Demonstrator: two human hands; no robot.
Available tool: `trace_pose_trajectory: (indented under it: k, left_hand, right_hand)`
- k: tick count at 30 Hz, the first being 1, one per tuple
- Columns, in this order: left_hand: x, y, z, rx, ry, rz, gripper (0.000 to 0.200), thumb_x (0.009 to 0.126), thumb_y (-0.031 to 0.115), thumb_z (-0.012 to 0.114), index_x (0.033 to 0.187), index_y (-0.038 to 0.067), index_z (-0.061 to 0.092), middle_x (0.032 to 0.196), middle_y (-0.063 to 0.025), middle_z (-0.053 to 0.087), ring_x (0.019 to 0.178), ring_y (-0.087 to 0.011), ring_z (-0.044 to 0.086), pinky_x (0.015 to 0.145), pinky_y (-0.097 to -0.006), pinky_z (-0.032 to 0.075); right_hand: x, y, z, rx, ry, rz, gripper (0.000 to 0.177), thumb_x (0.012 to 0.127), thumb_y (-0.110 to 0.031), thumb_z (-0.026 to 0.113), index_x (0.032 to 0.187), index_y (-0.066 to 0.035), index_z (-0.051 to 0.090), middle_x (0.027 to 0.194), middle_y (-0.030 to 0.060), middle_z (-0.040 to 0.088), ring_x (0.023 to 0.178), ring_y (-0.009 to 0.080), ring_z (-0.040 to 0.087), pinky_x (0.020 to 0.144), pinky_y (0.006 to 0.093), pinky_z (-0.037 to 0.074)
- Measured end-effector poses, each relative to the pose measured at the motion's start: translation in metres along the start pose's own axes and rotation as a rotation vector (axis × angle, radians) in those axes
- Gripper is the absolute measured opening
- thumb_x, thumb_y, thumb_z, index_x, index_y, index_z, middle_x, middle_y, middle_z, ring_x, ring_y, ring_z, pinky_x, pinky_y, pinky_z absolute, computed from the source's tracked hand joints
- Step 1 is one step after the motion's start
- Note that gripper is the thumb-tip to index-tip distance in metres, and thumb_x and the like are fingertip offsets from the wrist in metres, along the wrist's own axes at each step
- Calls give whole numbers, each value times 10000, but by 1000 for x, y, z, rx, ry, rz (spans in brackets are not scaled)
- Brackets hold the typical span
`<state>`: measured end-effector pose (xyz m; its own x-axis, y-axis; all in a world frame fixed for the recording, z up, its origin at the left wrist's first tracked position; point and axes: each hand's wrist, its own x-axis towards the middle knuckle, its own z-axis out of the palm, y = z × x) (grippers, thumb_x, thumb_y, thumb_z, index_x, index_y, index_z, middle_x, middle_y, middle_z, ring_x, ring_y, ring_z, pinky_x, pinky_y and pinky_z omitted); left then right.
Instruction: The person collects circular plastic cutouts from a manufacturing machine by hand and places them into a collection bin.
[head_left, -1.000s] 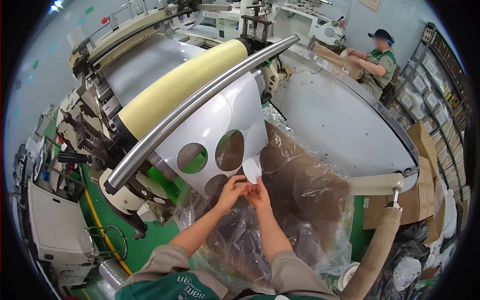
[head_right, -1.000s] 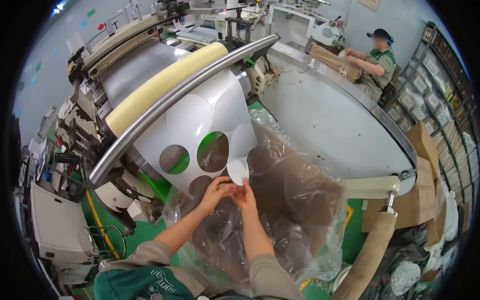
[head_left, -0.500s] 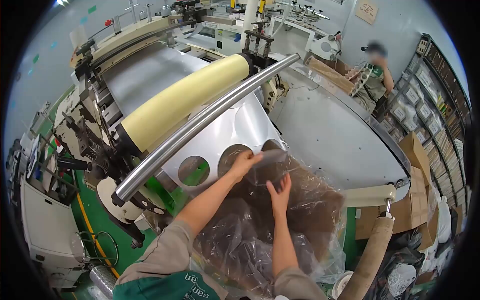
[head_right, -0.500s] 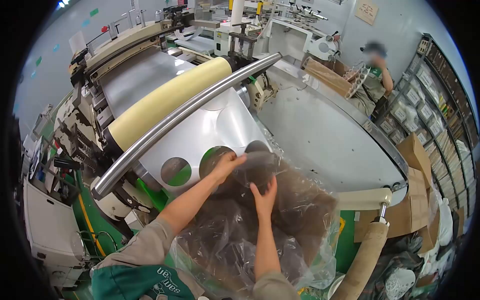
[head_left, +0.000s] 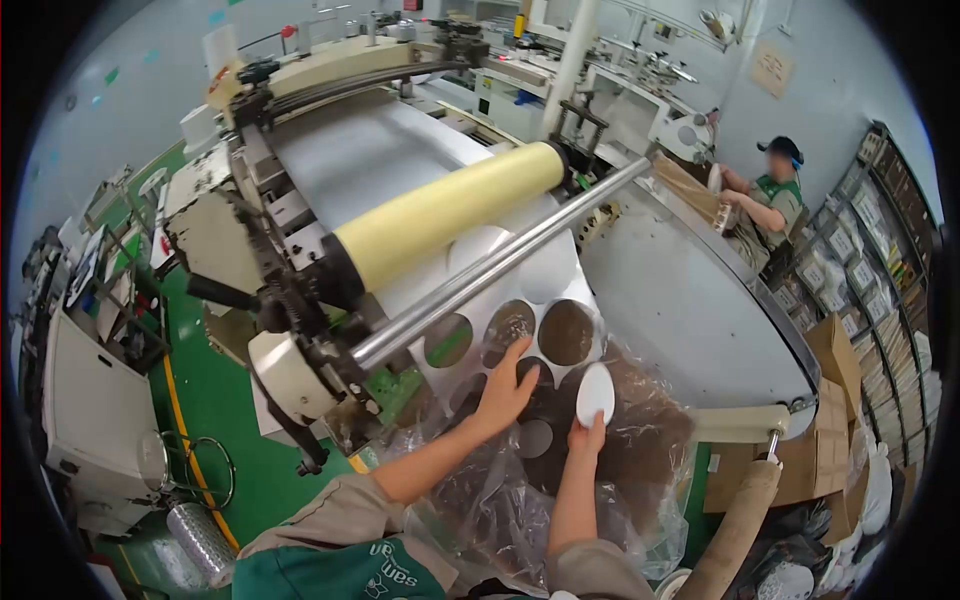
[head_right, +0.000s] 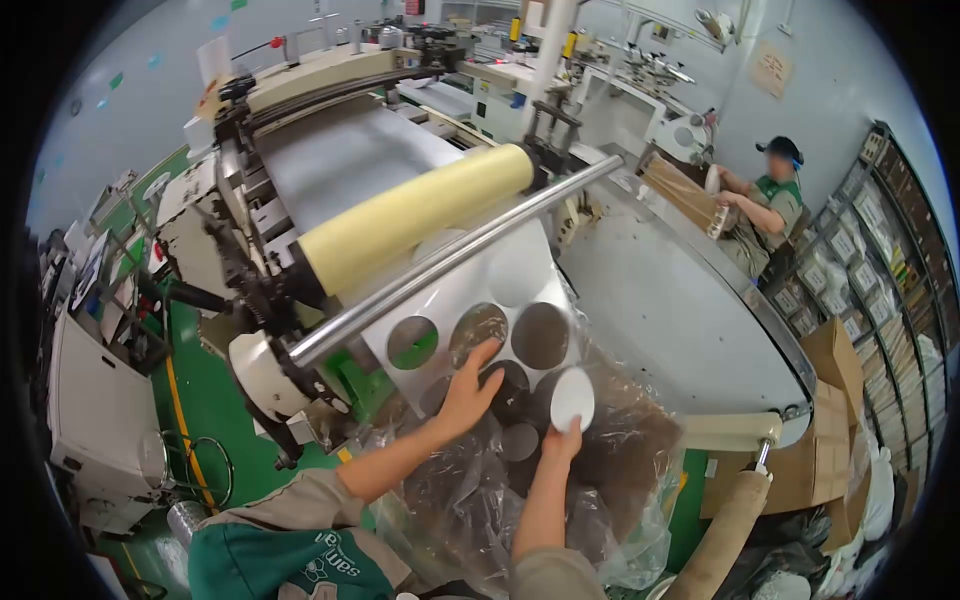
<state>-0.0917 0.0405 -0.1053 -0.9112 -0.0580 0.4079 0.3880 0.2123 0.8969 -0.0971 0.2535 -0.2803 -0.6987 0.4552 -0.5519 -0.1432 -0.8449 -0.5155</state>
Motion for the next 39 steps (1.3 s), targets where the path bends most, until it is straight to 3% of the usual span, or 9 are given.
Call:
trace_pose_trajectory:
  k: [4, 7, 12, 16, 25, 28, 31, 32, 39]
  left_hand:
    - [-86, 45, -85, 53, -167, -22, 298, 852, 110, 524, 1137, 21, 525, 1157, -131, 552, 1066, -261, 534, 897, -323, 405]
    - [-138, 72, -170, 104, -124, 65, 290, 785, -30, 547, 1067, 34, 572, 1034, -112, 612, 949, -249, 590, 790, -316, 463]
    - [-120, 70, -343, 312, 934, 72, 184, 851, 76, 518, 1013, -13, 510, 971, -94, 528, 895, -154, 495, 794, -290, 403]
    - [-96, 25, -437, 491, 996, -55, 425, 829, 185, 583, 1182, -6, 445, 1145, -126, 488, 1039, -219, 489, 862, -316, 408]
    - [-7, -2, -464, 523, 814, -126, 597, 793, 276, 628, 1250, -17, 379, 1242, -179, 449, 1160, -276, 434, 954, -362, 350]
    - [-20, 16, -431, 373, 790, 28, 462, 867, 182, 550, 1245, -15, 373, 1238, -163, 452, 1164, -239, 439, 968, -329, 346]
    - [-63, 21, -397, 351, 691, 48, 402, 890, 132, 511, 1248, 3, 382, 1183, -126, 497, 1122, -207, 471, 939, -319, 368]
    - [-79, 13, -393, 373, 677, 44, 388, 891, 123, 507, 1245, 15, 390, 1159, -115, 514, 1086, -199, 488, 918, -323, 385]
    - [-162, -45, -396, 267, 804, -270, 349, 875, 48, 467, 1216, 23, 394, 1116, -127, 521, 981, -186, 520, 798, -292, 428]
  right_hand:
    - [-3, 14, -76, -13, 215, 4, 339, 880, -163, 509, 1189, -32, 459, 1136, 123, 537, 1003, 275, 557, 812, 438, 488]
    - [-44, 27, -102, -942, 271, -279, 692, 752, -320, 689, 1247, 35, 361, 1228, 192, 454, 1044, 286, 517, 850, 388, 433]
    - [-187, 43, -59, -1504, -938, 257, 662, 776, -327, 663, 1294, -47, 360, 1071, 115, 543, 979, 198, 521, 791, 322, 427]
    - [-266, 99, -50, -1912, -1593, -324, 685, 755, -318, 626, 1313, -52, 330, 1061, 224, 566, 951, 372, 558, 804, 470, 429]
    - [-264, 118, -20, -1940, -1148, -391, 451, 704, -252, 616, 1137, -144, 551, 931, 231, 610, 866, 386, 586, 776, 433, 468]
    - [-232, 106, -5, -1691, -1226, 75, 487, 710, -258, 686, 1110, -21, 542, 904, 136, 644, 876, 259, 620, 780, 347, 485]
    - [-193, 69, 76, -1067, -964, -379, 341, 798, -145, 644, 1098, -16, 543, 966, 62, 608, 863, 154, 580, 741, 267, 478]
    - [-190, 51, 122, -835, -650, -100, 406, 815, -146, 627, 1170, -15, 478, 1002, 90, 597, 897, 144, 564, 760, 259, 461]
    - [-33, 83, 279, -875, -501, -430, 865, 786, -387, 618, 1391, -51, 98, 1369, 182, 297, 1207, 267, 353, 984, 362, 296]
